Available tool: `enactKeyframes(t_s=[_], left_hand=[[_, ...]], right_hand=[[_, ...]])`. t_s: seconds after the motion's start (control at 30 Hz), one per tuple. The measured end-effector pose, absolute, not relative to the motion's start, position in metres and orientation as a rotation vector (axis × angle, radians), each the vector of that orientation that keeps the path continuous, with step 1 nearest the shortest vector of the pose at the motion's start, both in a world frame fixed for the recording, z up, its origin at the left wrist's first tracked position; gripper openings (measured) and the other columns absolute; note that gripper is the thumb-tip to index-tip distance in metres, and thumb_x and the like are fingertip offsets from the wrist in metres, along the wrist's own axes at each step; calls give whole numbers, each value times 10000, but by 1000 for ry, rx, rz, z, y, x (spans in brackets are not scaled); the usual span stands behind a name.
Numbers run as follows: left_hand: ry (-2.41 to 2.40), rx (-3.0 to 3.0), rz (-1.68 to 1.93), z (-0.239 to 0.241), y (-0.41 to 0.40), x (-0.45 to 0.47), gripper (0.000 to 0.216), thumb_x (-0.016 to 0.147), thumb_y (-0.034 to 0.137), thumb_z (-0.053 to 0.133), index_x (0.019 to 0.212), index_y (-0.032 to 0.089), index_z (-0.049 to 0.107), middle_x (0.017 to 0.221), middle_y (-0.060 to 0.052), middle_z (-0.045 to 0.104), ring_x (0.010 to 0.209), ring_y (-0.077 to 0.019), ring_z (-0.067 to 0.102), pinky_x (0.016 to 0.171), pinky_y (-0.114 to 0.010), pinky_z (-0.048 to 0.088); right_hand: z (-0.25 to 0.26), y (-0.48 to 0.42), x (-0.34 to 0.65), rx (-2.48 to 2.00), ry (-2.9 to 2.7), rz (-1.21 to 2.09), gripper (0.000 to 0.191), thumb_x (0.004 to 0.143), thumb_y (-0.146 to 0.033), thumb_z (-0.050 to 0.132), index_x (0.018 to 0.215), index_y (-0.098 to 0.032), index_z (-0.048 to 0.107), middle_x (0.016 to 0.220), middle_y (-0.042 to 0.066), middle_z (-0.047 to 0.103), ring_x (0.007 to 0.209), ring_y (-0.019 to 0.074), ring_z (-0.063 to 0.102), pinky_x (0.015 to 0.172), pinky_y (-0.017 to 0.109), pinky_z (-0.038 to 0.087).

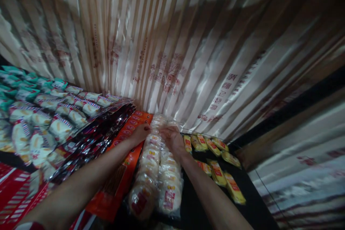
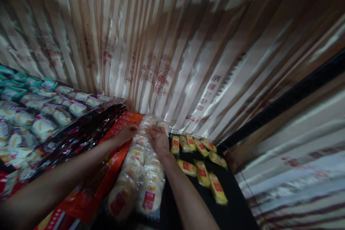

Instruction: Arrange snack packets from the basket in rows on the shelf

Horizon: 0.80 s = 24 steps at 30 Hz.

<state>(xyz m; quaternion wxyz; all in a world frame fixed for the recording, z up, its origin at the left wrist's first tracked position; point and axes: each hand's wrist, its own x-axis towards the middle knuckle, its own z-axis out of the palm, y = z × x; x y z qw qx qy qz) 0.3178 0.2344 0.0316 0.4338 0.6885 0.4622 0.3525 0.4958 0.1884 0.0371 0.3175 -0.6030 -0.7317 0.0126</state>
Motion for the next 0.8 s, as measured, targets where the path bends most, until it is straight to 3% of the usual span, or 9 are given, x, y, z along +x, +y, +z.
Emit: enactKeyframes(t_s=[0.37, 0.57, 0.8], left_hand=[[1403, 1766, 843, 28, 227, 309, 103, 750, 217, 522, 781, 147, 592, 745, -27, 627, 707, -159, 552, 653, -262, 414], [1319, 1857, 678, 25, 217, 304, 75, 685, 181, 564, 619, 168, 598, 608, 25, 607, 620, -137, 553, 573, -217, 382], [1417, 1805, 770, 22, 217, 317, 93, 766, 176, 501, 720, 175, 582, 653, 16, 605, 646, -134, 556, 589, -220, 369]], right_hand=[[50, 182, 486, -1786, -1945, 16, 156, 752, -169, 554, 733, -216, 701, 783, 39, 674, 918, 194, 540, 812, 277, 428], [43, 184, 488, -1674, -1937, -15, 154, 753, -164, 557, 727, -214, 700, 761, 45, 664, 893, 209, 544, 789, 313, 446], [44, 175, 488, -1488, -1975, -54, 106, 769, -252, 607, 804, -239, 706, 933, 58, 660, 985, 222, 506, 865, 375, 432]])
